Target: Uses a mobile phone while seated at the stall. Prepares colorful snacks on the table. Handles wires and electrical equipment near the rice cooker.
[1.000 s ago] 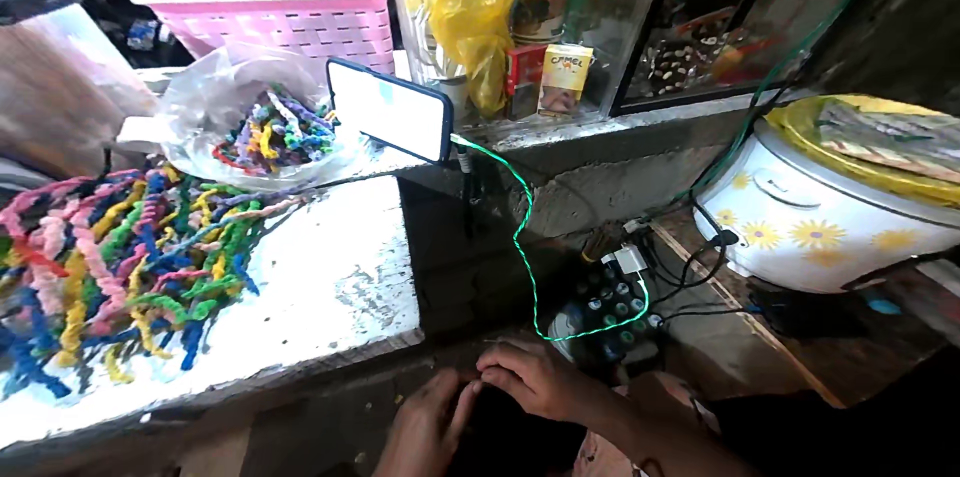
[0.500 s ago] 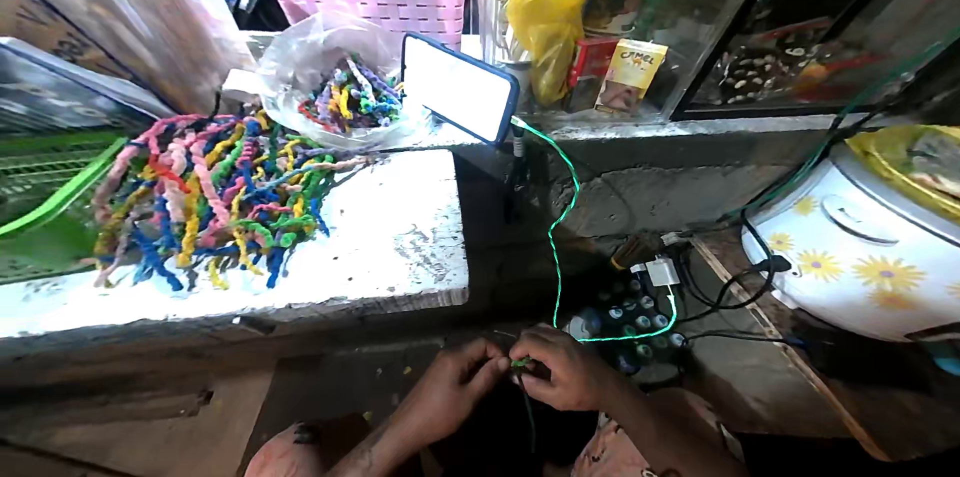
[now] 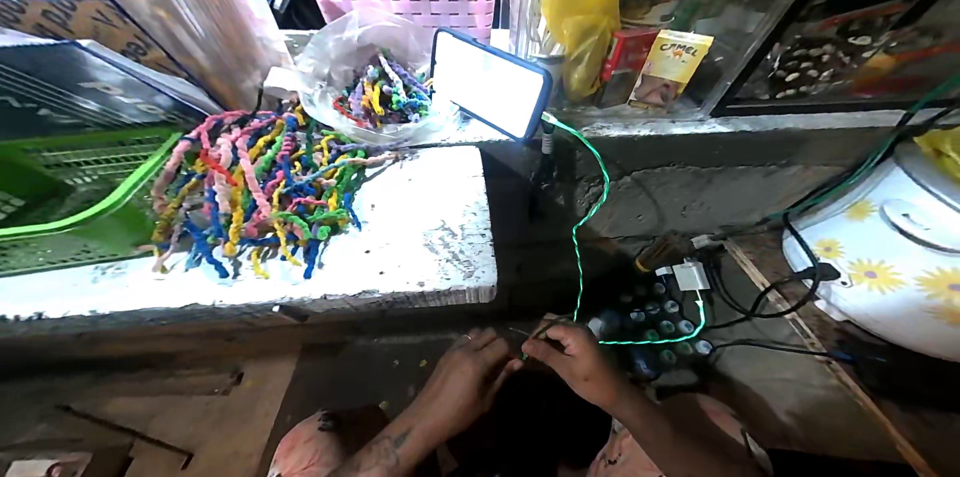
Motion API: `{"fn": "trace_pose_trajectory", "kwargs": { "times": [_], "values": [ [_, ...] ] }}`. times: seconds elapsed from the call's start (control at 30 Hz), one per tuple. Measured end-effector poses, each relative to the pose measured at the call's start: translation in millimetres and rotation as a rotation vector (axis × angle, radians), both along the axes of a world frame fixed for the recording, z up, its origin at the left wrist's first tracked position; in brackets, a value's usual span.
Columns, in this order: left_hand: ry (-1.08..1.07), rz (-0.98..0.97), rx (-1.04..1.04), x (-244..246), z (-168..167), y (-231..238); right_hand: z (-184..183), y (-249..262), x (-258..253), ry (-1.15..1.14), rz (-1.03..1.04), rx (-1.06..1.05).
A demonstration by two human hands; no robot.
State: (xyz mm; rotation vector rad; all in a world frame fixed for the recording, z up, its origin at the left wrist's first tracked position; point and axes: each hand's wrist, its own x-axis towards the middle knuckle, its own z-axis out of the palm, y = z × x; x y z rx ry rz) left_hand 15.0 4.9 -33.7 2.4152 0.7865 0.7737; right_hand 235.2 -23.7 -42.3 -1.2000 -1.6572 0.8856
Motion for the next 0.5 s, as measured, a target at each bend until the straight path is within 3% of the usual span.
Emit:
{"fn": "trace_pose_trajectory", "kwargs": {
  "times": [0.17,0.37,0.43,0.5],
  "values": [
    [0.035,0.099,-0.321,12,17,-9,9,-2,4,0.104,-0.08,-0.009],
    [-0.059,0.239,-0.331,12,12,-8,10,-6,6,0.167,0.05,0.275],
    [-0.029,0.187,-0.367,9,12,-8,15,-7,9,0.191,0.123,0.205],
    [-0.03,0.068,-0.473,6,14,-9,26,-8,13,0.34,0.158,-0.034]
  ]
}}
